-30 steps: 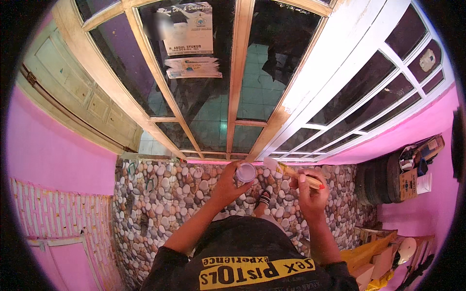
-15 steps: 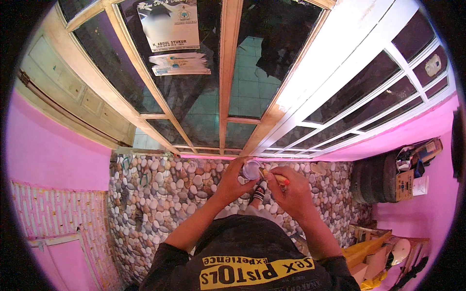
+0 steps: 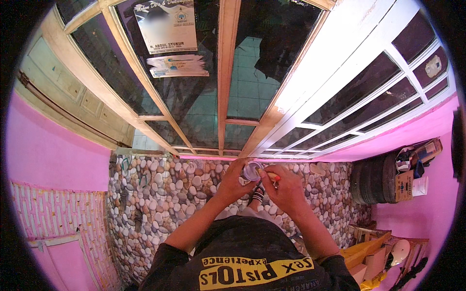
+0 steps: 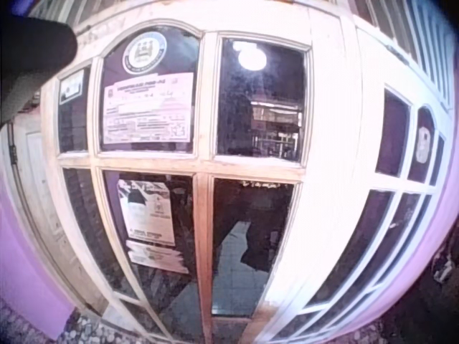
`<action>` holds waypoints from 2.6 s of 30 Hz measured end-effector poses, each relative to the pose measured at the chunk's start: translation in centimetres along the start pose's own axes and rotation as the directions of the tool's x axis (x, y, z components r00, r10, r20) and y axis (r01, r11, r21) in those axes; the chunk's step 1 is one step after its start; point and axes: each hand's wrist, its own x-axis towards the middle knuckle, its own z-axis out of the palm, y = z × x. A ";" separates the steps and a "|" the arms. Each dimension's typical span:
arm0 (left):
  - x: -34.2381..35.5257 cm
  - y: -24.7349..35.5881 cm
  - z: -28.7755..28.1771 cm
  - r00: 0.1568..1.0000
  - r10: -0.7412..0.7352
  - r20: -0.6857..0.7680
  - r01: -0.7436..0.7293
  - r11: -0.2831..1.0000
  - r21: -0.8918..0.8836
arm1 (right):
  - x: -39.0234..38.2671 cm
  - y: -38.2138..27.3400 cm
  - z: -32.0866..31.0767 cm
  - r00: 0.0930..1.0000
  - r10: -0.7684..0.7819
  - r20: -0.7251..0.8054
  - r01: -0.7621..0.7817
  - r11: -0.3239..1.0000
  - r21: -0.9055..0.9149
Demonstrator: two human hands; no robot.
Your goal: The person paints a wooden door frame white using a brush and a small container of paint.
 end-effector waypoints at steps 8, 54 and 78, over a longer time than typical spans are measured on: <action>0.2 -0.1 0.1 0.999 -0.025 0.026 0.025 1.000 -0.007 | -0.5 0.0 -0.8 0.993 0.113 -0.037 -0.110 0.990 0.092; 3.5 -0.6 2.5 0.996 0.035 -0.081 -0.037 0.999 -0.022 | -0.9 7.7 -0.1 0.784 0.615 -0.081 -0.001 0.133 0.991; -4.2 -3.0 -0.9 0.983 -0.137 -0.121 0.147 0.986 0.083 | 2.6 8.5 0.5 0.877 0.374 -0.302 -0.049 0.695 0.718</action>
